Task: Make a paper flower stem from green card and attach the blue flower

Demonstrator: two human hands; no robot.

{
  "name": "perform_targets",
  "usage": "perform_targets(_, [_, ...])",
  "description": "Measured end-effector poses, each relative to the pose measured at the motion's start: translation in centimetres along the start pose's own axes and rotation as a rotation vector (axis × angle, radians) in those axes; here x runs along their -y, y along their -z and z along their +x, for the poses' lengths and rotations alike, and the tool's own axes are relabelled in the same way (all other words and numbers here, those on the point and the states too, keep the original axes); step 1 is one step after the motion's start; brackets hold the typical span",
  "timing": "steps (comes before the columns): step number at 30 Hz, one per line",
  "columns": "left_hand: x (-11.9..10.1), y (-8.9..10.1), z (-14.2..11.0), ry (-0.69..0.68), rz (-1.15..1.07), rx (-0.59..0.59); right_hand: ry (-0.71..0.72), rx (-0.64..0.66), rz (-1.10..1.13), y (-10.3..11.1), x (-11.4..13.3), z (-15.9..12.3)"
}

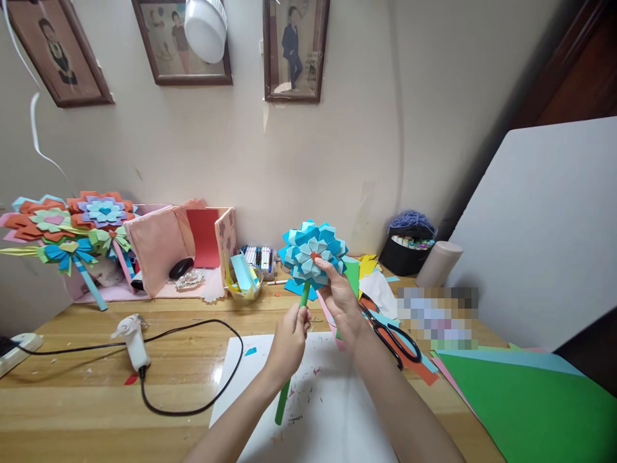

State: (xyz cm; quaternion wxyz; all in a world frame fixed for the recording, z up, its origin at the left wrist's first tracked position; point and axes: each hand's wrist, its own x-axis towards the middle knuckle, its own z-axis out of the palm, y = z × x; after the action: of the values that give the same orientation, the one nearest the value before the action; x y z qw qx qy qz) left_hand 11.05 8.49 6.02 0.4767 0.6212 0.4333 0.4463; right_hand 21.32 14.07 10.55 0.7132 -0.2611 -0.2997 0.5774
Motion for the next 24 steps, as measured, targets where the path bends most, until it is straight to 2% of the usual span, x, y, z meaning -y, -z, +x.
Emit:
perform_targets(5, [0.3, -0.2, 0.1, 0.028, -0.047, 0.001, 0.000, -0.037, 0.023, 0.2, -0.3, 0.3])
perform_targets(8, [0.6, -0.3, 0.2, 0.030, -0.103, -0.014, -0.048, 0.016, 0.005, 0.3, -0.1, 0.4])
perform_targets(11, [0.9, -0.3, 0.4, 0.033, -0.181, -0.041, -0.096, 0.151, -0.035, 0.4, 0.0, 0.4])
perform_targets(14, [1.2, -0.1, 0.8, 0.076, -0.276, -0.066, -0.140, 0.342, -0.080, 0.9, -0.2, 0.2])
perform_targets(18, [1.0, 0.7, 1.1, 0.093, -0.340, -0.145, -0.289, 0.578, -0.284, 1.1, -0.5, -0.2])
perform_targets(21, [0.2, 1.9, 1.0, 0.042, -0.372, -0.208, -0.332, 0.698, -0.452, 0.5, -0.5, -0.9])
perform_targets(24, [-1.3, 4.2, 0.0, -0.002, -0.371, -0.262, -0.335, 0.753, -0.485, -0.6, -1.4, -2.1])
